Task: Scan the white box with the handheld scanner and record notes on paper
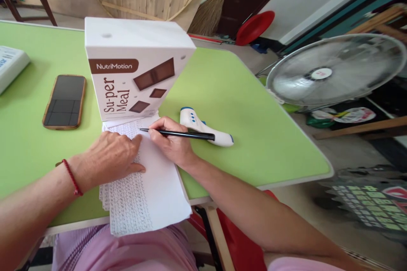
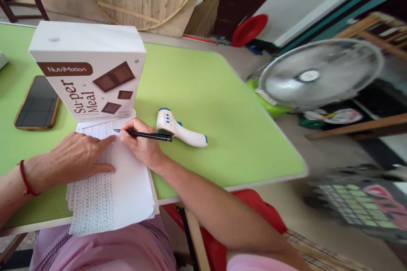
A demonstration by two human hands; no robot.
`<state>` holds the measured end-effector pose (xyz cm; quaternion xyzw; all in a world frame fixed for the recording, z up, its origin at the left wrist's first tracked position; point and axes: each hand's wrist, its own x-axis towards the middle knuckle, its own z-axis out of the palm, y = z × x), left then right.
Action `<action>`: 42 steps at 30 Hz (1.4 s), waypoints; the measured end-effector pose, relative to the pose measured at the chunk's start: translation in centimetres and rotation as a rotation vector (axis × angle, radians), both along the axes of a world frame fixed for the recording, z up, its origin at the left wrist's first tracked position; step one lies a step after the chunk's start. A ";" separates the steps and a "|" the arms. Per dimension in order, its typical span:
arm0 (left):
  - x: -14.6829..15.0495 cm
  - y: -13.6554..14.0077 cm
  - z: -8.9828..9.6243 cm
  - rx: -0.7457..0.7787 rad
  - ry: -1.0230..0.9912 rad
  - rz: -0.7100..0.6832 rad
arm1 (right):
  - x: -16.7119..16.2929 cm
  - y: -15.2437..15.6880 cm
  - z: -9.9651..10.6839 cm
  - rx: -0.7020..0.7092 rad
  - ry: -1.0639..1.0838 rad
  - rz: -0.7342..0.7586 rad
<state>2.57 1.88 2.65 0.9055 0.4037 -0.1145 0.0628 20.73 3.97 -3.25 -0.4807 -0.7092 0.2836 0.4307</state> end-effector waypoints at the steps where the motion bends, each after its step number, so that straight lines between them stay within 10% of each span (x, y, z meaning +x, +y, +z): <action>1: 0.0 0.0 0.0 -0.001 0.000 0.001 | 0.0 0.0 0.0 -0.003 0.000 -0.001; 42: 0.0 0.0 0.4 -0.043 0.050 0.025 | 0.0 0.0 -0.5 0.082 0.048 -0.039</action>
